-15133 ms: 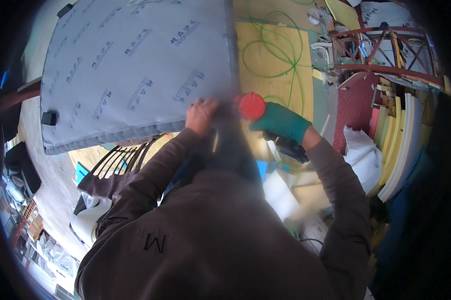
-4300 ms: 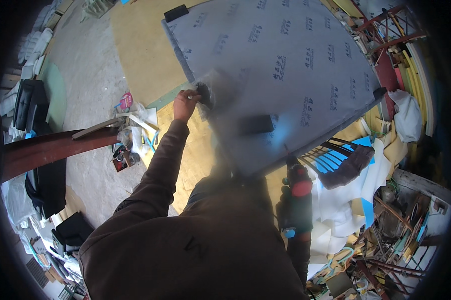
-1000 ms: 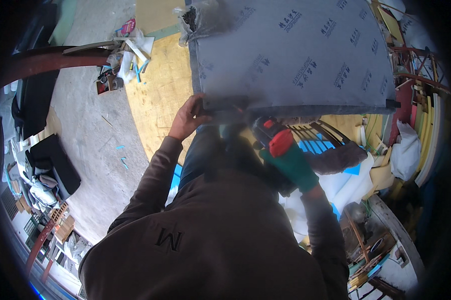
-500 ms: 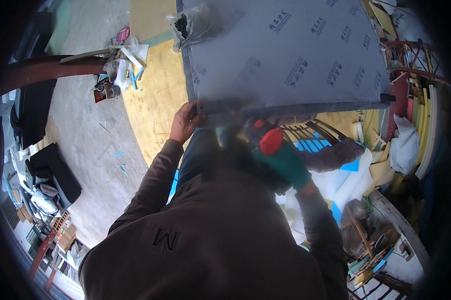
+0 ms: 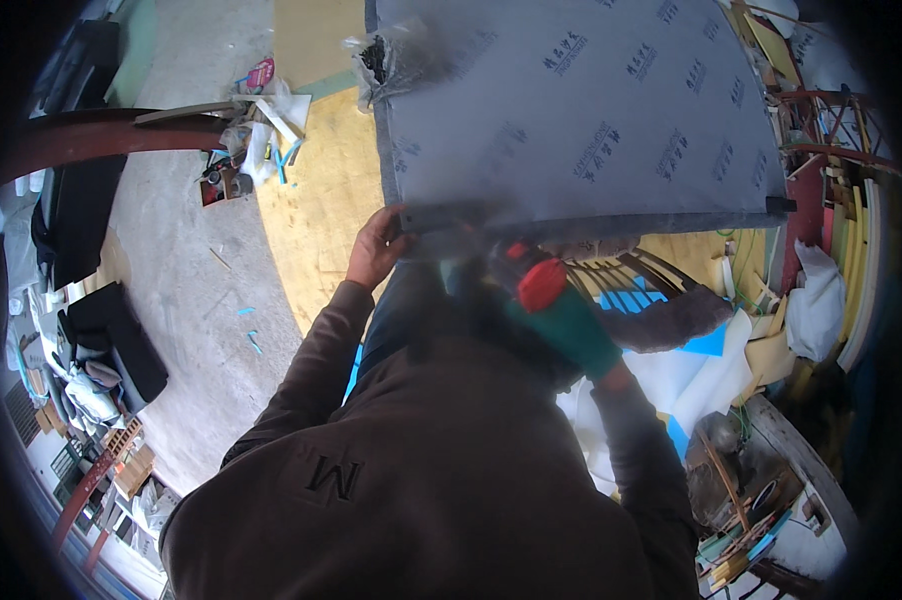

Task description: The person retrieves black plastic feet from a bag and uses a cordless drill to attach them to the underside of a large gray upholstered cushion. The person then flips the cushion upright and positions it in the room.

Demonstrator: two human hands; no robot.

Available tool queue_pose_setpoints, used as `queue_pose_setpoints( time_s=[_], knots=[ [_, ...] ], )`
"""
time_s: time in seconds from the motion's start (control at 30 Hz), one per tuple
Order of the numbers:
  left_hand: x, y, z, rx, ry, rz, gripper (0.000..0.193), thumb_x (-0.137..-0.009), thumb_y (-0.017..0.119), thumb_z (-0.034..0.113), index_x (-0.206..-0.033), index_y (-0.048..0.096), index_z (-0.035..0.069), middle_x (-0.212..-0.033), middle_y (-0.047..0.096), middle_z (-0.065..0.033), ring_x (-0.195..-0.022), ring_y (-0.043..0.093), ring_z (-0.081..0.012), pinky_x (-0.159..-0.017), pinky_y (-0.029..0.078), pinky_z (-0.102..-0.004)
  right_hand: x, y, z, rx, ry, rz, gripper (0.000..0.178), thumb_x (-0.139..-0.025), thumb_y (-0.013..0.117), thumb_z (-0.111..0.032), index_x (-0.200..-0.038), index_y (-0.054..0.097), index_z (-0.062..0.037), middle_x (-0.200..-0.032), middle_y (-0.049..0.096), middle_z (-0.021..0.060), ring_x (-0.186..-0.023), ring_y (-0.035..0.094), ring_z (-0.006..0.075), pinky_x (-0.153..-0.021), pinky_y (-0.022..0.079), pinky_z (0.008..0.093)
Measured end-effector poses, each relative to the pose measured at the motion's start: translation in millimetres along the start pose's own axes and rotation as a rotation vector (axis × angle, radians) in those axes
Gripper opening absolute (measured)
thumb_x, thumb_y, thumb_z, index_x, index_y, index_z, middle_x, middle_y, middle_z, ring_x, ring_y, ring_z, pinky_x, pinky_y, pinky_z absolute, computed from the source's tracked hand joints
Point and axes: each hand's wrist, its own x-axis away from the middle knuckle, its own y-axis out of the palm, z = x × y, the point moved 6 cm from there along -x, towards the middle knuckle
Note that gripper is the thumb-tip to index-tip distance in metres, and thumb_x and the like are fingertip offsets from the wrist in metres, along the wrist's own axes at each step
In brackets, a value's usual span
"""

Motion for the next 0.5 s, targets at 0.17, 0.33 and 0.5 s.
queue_pose_setpoints(
  time_s=[0.17,0.33,0.5],
  knots=[
    [-6,-1,-1,0.074,-0.028,-0.080,0.055,-0.090,0.084,0.007,-0.142,0.068,0.006,-0.098,0.064,-0.0018,-0.088,0.059,-0.0151,-0.083,0.053,-0.0311,-1,1,-5,-0.059,-0.041,0.028,0.044,-0.099,0.079,-0.019,-0.139,0.070,-0.0041,-0.119,0.075,0.0021,-0.102,0.068,0.0108,-0.090,0.056,0.0306],
    [-7,0,-1,0.074,0.037,-0.086,0.056,-0.092,0.082,0.006,-0.146,0.065,0.006,-0.100,0.065,-0.0018,-0.089,0.060,-0.0139,-0.083,0.054,-0.0310,1,4,-2,-0.095,0.030,0.034,0.037,-0.099,0.079,-0.017,-0.133,0.074,-0.0033,-0.111,0.075,0.0004,-0.094,0.068,0.0083,-0.083,0.056,0.0285],
    [7,-8,9,0.123,-0.069,-0.022,0.058,-0.100,0.072,0.006,-0.154,0.052,0.003,-0.106,0.069,-0.0029,-0.089,0.060,-0.0120,-0.082,0.053,-0.0312,1,3,2,-0.058,0.032,0.039,0.035,-0.098,0.078,-0.015,-0.131,0.075,-0.0030,-0.109,0.075,0.0005,-0.090,0.067,0.0079,-0.082,0.056,0.0288]
  ],
)
